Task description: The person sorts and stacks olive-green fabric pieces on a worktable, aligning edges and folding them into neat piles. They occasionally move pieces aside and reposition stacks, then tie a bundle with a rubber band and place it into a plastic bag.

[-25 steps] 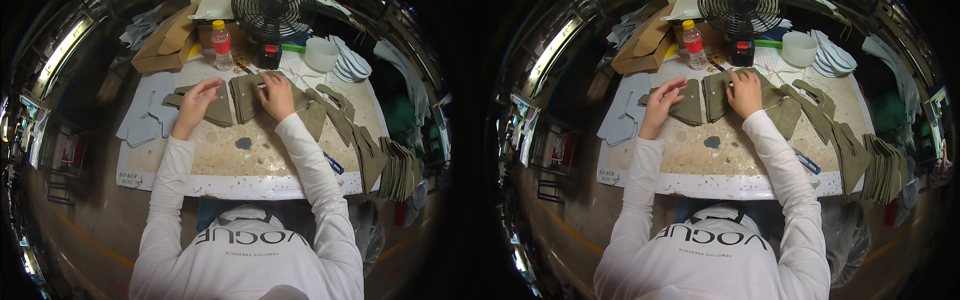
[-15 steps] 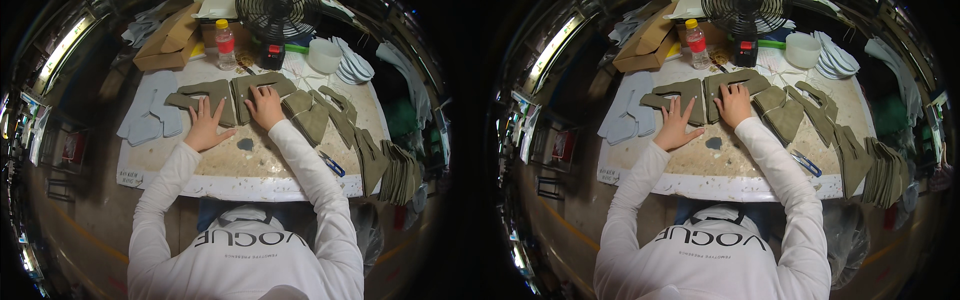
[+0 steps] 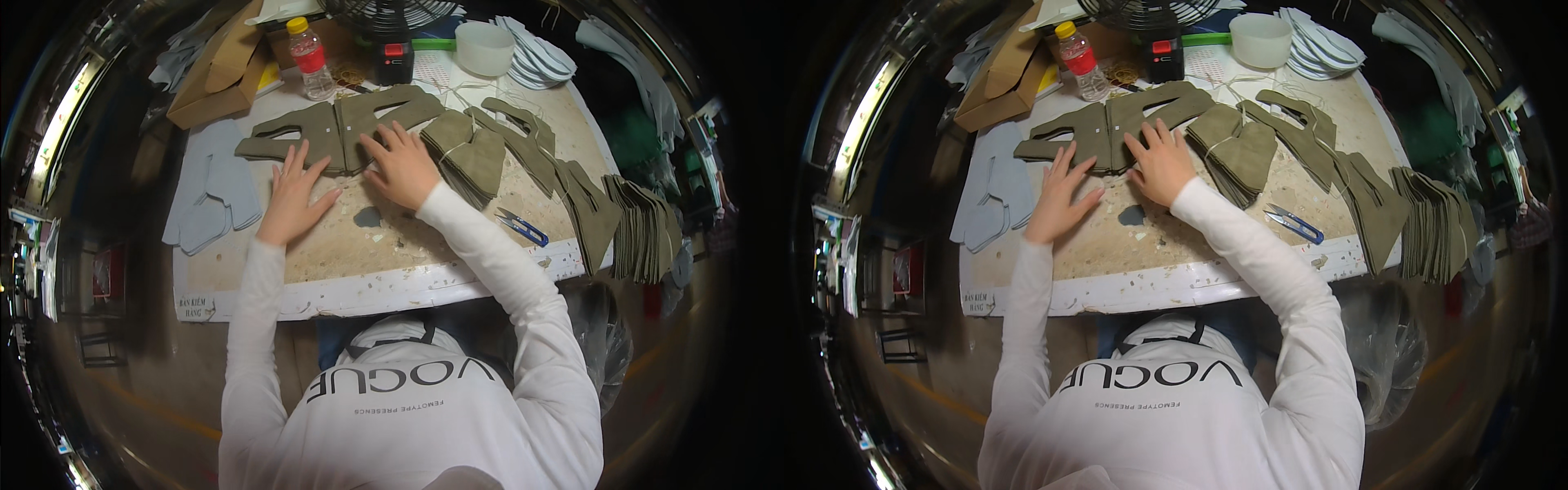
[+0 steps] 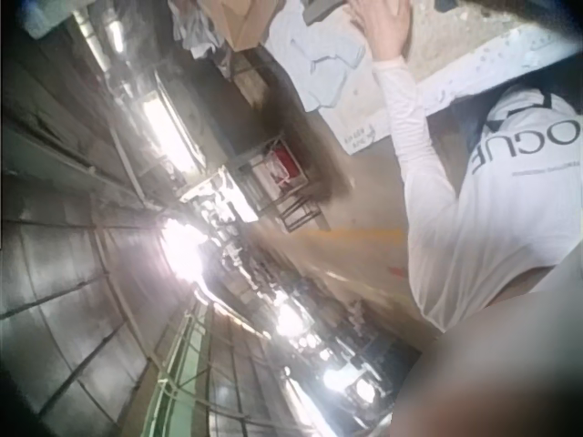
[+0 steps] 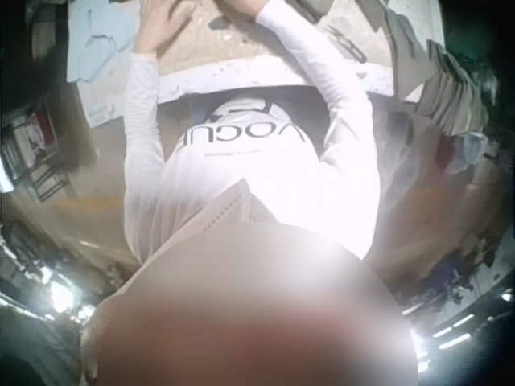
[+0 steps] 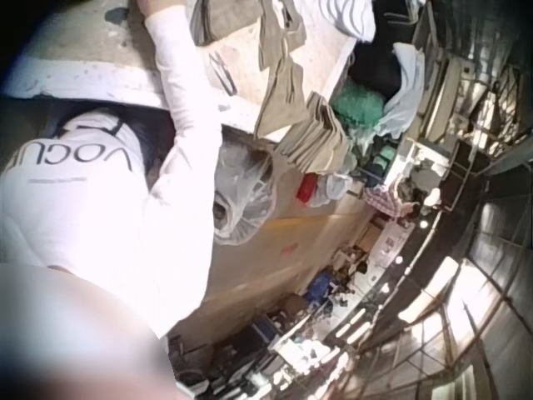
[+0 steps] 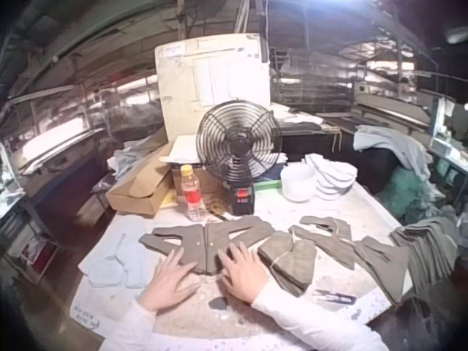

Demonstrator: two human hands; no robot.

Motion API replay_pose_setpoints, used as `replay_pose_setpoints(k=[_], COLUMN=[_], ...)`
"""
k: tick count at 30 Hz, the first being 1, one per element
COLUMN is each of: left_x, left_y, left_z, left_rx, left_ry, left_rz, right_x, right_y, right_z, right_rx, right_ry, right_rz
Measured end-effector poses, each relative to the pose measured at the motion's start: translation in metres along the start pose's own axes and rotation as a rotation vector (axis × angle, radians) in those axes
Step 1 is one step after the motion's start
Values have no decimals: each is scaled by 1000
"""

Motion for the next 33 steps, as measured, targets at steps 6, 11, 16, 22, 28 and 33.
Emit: replay_pose_setpoints(k=[6, 11, 16, 22, 28, 33], left_x=[73, 73, 82, 63, 71, 68], left_y=[77, 114, 123, 139, 126, 97], left_z=[7, -28, -44, -74, -82, -80], left_rx=[816, 1116, 1329, 1777, 2096, 2106], left_ry=[-14, -144, -267, -411, 209, 309], left_rz=[-165, -138, -141, -210, -118, -76], right_x=[75, 77, 88, 108, 104, 94], right_y=[42, 61, 74, -10, -57, -39], right_z=[42, 43, 92, 82, 59, 88], right_rx=[267, 147, -439, -1833, -1504, -758], right_ry=[-36, 160, 431, 329, 118, 340], right_rz=[-489, -382, -373, -358, -302, -96])
Point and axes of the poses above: each hand's wrist, its own x-axis away from the middle knuckle, its own z-axis out of the back of the hand, y = z × x, the point moved 2 cm from there along -x, towards the middle knuckle, and after that the axes turned 11 degrees about -y, right-handed, at the moved point
